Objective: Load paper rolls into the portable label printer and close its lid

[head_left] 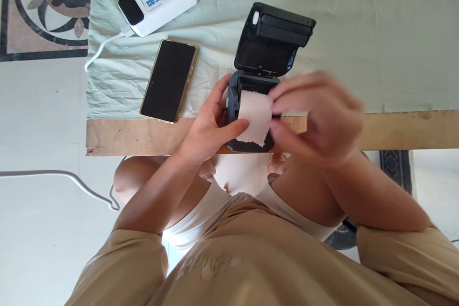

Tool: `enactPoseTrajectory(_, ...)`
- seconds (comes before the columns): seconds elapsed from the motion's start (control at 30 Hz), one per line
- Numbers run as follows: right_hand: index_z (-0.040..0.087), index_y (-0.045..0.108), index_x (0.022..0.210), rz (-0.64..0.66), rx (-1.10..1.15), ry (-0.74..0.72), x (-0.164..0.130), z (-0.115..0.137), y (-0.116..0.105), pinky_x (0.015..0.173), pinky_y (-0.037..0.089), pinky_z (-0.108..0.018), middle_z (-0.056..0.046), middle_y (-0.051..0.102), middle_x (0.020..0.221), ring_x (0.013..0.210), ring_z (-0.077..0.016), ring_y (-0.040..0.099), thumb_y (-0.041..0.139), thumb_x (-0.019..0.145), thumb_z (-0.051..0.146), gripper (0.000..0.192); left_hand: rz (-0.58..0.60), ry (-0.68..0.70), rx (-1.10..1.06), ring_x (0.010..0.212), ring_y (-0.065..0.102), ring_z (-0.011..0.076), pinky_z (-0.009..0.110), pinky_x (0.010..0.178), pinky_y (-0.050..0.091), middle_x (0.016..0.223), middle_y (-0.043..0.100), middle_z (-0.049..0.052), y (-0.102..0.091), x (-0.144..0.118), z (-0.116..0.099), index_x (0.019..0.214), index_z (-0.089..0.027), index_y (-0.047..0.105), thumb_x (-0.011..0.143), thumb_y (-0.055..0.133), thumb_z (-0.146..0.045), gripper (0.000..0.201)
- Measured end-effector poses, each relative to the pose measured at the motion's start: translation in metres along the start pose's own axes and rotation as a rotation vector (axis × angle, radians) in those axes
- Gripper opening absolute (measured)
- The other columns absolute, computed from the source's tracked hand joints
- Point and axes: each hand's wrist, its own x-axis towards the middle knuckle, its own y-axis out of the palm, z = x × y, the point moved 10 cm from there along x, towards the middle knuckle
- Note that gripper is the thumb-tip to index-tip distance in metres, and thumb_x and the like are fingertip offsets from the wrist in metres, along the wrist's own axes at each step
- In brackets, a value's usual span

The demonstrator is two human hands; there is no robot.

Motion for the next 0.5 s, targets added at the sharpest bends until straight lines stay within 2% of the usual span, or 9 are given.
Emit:
enactPoseTrajectory(0.03, 0.03, 0.068, 0.125, -0.055, -0.005, 0.082, 0.001, -0.013, -0.008, 0.074, 0.062, -0.037, -0.003, 0.082, 0.129, 0.105, -0.0199, 0.082, 0.065, 0.111, 0.022, 0.017, -0.016, 0.003, 0.01, 0.119, 0.084, 0.03, 0.037, 0.097, 0.068, 0.138, 0.083, 0.006, 0.0, -0.001, -0.001, 0.158, -0.033, 0.061, 0.081, 0.105, -0.042, 0.089)
enactPoseTrajectory(0.1, 0.033, 0.067, 0.142, -0.109, -0.02, 0.219, 0.0, -0.034, -0.017, 0.069, 0.063, -0.035, -0.007, 0.076, 0.149, 0.13, -0.0257, 0.08, 0.061, 0.111, 0.023, 0.033, -0.049, -0.009, 0.04, 0.125, 0.083, 0.033, 0.039, 0.1, 0.067, 0.143, 0.081, 0.008, 0.0, -0.004, -0.003, 0.161, -0.032, 0.06, 0.081, 0.104, -0.038, 0.091)
enactPoseTrajectory(0.17, 0.036, 0.065, 0.154, -0.081, 0.003, 0.3, 0.0, -0.047, -0.014, 0.064, 0.063, -0.032, -0.006, 0.072, 0.159, 0.154, -0.0313, 0.07, 0.063, 0.112, 0.028, 0.043, -0.054, -0.02, 0.068, 0.124, 0.081, 0.033, 0.039, 0.099, 0.067, 0.145, 0.08, 0.01, 0.0, -0.006, -0.003, 0.165, -0.03, 0.057, 0.079, 0.103, -0.033, 0.098)
enactPoseTrajectory(0.2, 0.036, 0.066, 0.154, -0.082, 0.024, 0.296, 0.001, -0.048, -0.013, 0.062, 0.063, -0.031, -0.006, 0.073, 0.158, 0.156, -0.0319, 0.069, 0.065, 0.112, 0.03, 0.043, -0.043, -0.015, 0.079, 0.121, 0.08, 0.0317, 0.039, 0.096, 0.067, 0.144, 0.079, 0.01, 0.001, -0.006, -0.004, 0.167, -0.029, 0.055, 0.079, 0.103, -0.031, 0.101)
enactPoseTrajectory(0.23, 0.036, 0.068, 0.151, -0.096, 0.036, 0.27, 0.003, -0.046, -0.014, 0.061, 0.062, -0.029, -0.004, 0.077, 0.154, 0.15, -0.0303, 0.073, 0.067, 0.112, 0.03, 0.04, -0.031, -0.005, 0.085, 0.119, 0.079, 0.03, 0.038, 0.095, 0.067, 0.144, 0.079, 0.01, 0.001, -0.005, -0.005, 0.168, -0.028, 0.053, 0.079, 0.102, -0.029, 0.101)
enactPoseTrajectory(0.33, 0.037, 0.076, 0.134, -0.112, -0.011, 0.148, 0.007, -0.032, -0.015, 0.066, 0.064, -0.027, 0.0, 0.085, 0.127, 0.108, -0.019, 0.083, 0.067, 0.112, 0.022, 0.028, 0.013, 0.033, 0.085, 0.121, 0.078, 0.0295, 0.038, 0.097, 0.066, 0.146, 0.077, 0.009, 0.002, -0.004, -0.007, 0.166, -0.029, 0.055, 0.077, 0.102, -0.025, 0.1)
enactPoseTrajectory(0.4, 0.034, 0.08, 0.124, -0.062, -0.03, 0.116, 0.006, -0.028, -0.012, 0.071, 0.066, -0.028, -0.001, 0.083, 0.116, 0.09, -0.0147, 0.079, 0.068, 0.109, 0.018, 0.024, -0.008, 0.013, 0.079, 0.131, 0.078, 0.0354, 0.04, 0.102, 0.067, 0.15, 0.076, 0.01, -0.001, -0.003, -0.005, 0.163, -0.029, 0.059, 0.072, 0.105, -0.026, 0.103)
enactPoseTrajectory(0.5, 0.028, 0.081, 0.117, 0.063, 0.046, 0.125, -0.001, -0.032, -0.001, 0.068, 0.064, -0.031, -0.005, 0.079, 0.115, 0.071, -0.0103, 0.065, 0.072, 0.104, 0.016, 0.02, -0.069, -0.039, 0.071, 0.14, 0.075, 0.0415, 0.043, 0.103, 0.069, 0.16, 0.071, 0.012, -0.006, -0.003, -0.001, 0.166, -0.029, 0.058, 0.066, 0.107, -0.028, 0.111)
